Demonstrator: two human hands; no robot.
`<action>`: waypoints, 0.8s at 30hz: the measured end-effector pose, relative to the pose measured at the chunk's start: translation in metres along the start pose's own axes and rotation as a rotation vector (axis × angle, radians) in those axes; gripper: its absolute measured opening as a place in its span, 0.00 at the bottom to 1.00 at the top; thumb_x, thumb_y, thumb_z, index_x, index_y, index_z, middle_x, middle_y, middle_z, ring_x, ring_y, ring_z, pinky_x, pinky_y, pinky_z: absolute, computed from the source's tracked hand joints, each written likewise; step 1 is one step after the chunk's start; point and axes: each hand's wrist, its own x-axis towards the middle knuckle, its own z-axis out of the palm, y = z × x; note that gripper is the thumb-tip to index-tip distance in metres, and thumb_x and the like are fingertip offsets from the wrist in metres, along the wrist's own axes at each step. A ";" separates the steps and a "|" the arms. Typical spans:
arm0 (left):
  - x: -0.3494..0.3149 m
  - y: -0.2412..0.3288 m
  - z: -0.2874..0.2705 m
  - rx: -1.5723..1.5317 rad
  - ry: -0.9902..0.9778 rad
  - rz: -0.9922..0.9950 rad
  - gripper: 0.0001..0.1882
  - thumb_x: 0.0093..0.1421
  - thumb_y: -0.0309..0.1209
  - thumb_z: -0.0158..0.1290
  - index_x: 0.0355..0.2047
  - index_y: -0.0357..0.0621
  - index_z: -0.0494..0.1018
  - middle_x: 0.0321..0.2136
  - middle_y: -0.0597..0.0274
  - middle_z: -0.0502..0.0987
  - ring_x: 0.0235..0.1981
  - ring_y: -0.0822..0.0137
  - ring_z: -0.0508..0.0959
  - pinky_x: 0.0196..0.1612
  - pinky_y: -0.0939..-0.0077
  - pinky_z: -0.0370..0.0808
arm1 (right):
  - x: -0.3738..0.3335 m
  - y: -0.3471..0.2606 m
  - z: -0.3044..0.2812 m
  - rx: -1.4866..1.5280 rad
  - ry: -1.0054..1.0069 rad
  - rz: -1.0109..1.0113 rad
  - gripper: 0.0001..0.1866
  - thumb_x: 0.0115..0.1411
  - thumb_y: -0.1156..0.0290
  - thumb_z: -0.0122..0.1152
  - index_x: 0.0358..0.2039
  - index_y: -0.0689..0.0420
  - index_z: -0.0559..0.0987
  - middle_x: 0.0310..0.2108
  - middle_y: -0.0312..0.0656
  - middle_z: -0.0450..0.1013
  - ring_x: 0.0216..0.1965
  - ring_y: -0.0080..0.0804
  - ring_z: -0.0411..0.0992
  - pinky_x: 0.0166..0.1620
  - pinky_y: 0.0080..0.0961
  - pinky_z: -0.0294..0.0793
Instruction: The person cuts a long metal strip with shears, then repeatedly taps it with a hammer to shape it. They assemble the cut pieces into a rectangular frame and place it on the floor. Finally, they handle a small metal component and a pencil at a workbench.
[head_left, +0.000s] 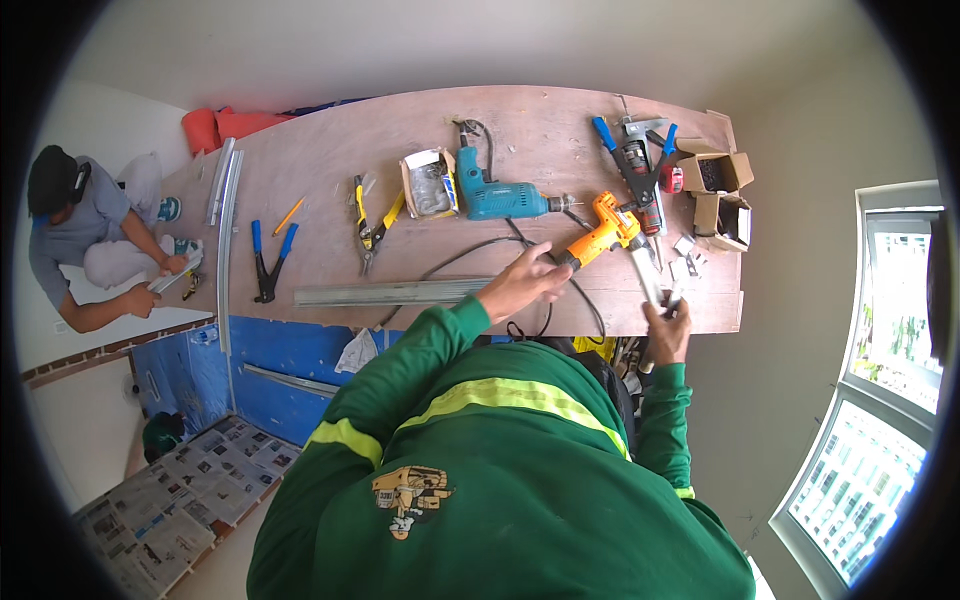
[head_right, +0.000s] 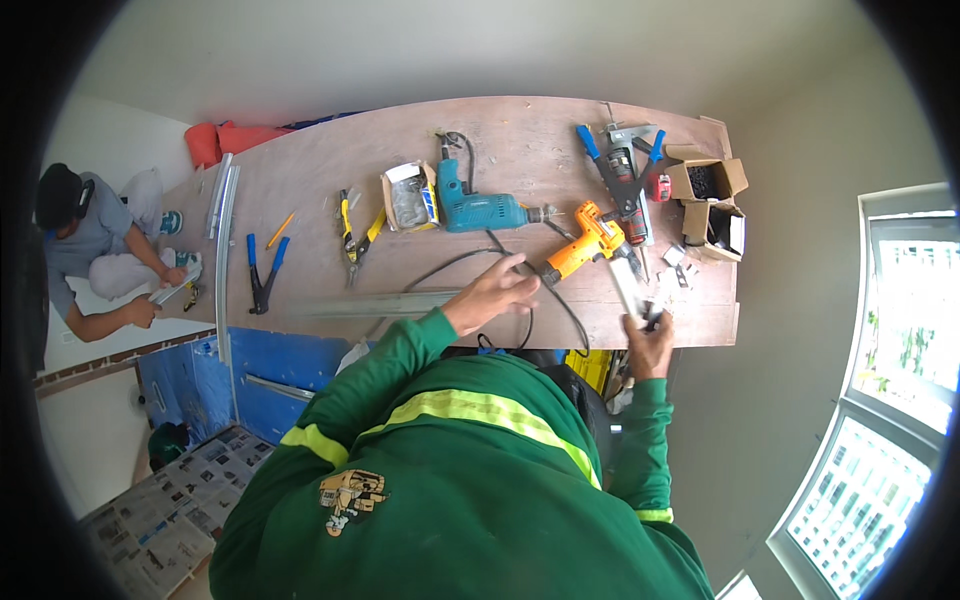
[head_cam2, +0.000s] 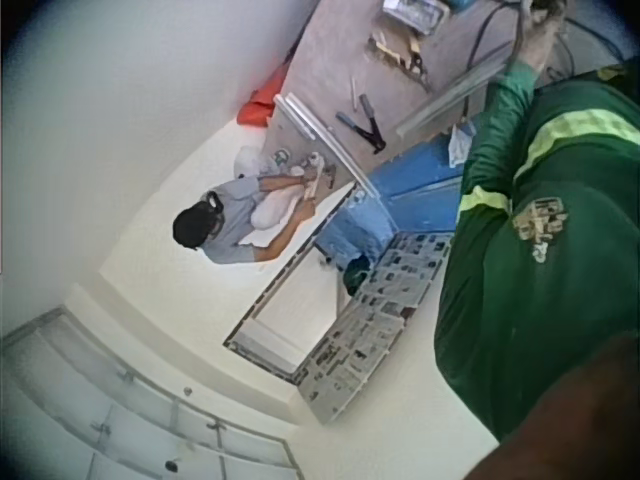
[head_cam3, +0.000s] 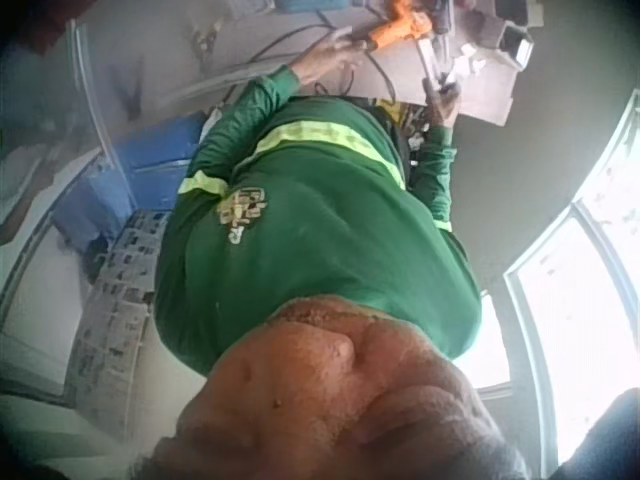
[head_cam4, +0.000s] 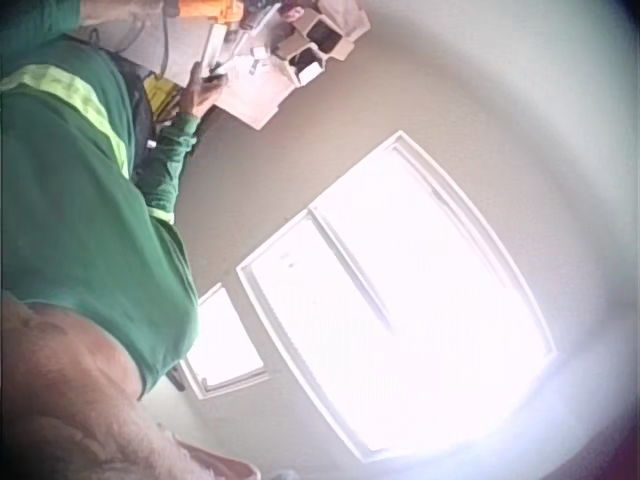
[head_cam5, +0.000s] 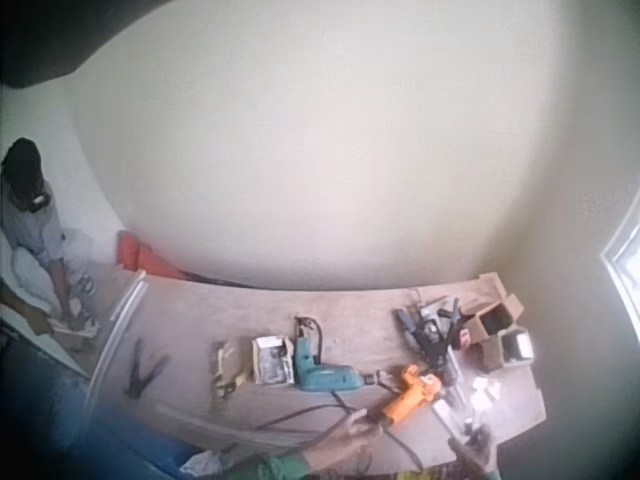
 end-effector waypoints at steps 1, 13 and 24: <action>0.003 0.002 0.007 -0.115 -0.014 0.028 0.38 0.70 0.46 0.59 0.71 0.38 0.60 0.57 0.48 0.75 0.55 0.57 0.81 0.60 0.60 0.77 | -0.013 -0.026 0.008 0.034 -0.093 -0.108 0.22 0.55 0.69 0.77 0.46 0.64 0.77 0.34 0.39 0.73 0.32 0.27 0.71 0.34 0.28 0.73; -0.013 0.017 -0.073 -0.549 0.082 0.310 0.16 0.74 0.35 0.53 0.57 0.41 0.71 0.52 0.55 0.80 0.54 0.60 0.81 0.60 0.59 0.80 | -0.058 -0.156 0.065 0.100 -0.452 -0.277 0.21 0.75 0.64 0.54 0.59 0.67 0.73 0.32 0.41 0.74 0.26 0.27 0.72 0.31 0.27 0.74; -0.019 0.027 -0.064 -0.539 0.021 0.291 0.16 0.75 0.36 0.53 0.58 0.42 0.71 0.51 0.56 0.80 0.53 0.61 0.81 0.59 0.60 0.80 | -0.060 -0.158 0.080 -0.109 -0.377 -0.531 0.17 0.73 0.67 0.55 0.55 0.66 0.76 0.33 0.53 0.78 0.31 0.47 0.78 0.37 0.39 0.77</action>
